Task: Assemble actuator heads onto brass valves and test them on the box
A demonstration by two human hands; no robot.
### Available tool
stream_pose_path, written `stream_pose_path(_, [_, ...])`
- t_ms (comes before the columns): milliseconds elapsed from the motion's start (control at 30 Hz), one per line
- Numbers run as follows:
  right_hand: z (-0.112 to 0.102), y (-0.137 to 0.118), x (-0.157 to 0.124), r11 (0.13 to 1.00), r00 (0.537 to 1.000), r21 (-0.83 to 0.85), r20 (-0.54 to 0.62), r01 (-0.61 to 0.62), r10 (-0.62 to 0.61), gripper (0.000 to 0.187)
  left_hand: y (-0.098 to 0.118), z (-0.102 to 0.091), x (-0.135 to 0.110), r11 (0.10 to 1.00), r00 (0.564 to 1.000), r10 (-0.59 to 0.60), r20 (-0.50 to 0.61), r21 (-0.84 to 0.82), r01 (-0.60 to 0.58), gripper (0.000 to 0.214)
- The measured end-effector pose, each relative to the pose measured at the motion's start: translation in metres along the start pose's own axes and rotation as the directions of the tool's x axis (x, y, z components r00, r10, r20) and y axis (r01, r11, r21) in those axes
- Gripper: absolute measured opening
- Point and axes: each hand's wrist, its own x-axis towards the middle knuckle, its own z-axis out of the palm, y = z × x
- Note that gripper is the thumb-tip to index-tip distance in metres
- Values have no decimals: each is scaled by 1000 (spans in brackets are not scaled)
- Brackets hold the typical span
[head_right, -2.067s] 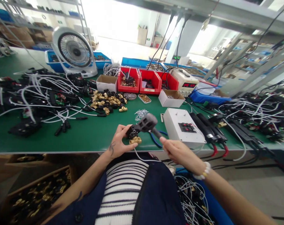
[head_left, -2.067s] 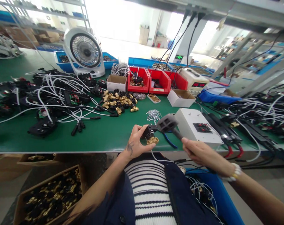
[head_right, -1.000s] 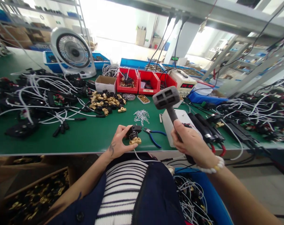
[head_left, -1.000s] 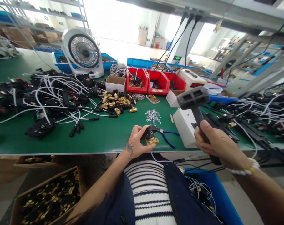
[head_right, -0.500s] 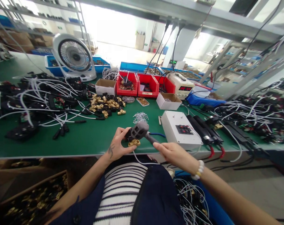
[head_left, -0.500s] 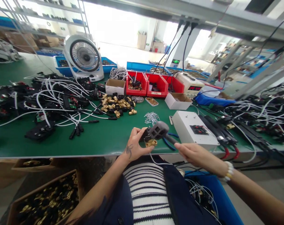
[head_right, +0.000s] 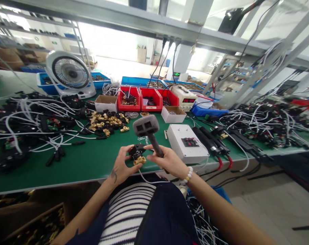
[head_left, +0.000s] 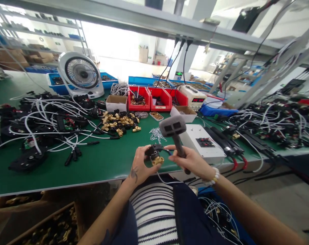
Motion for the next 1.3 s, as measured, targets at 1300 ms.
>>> stream_pose_path(1300, [-12,4,5,984,986,66,-46,164,-161,43,2,-4,2,996,998,-41,53,-78,45,66])
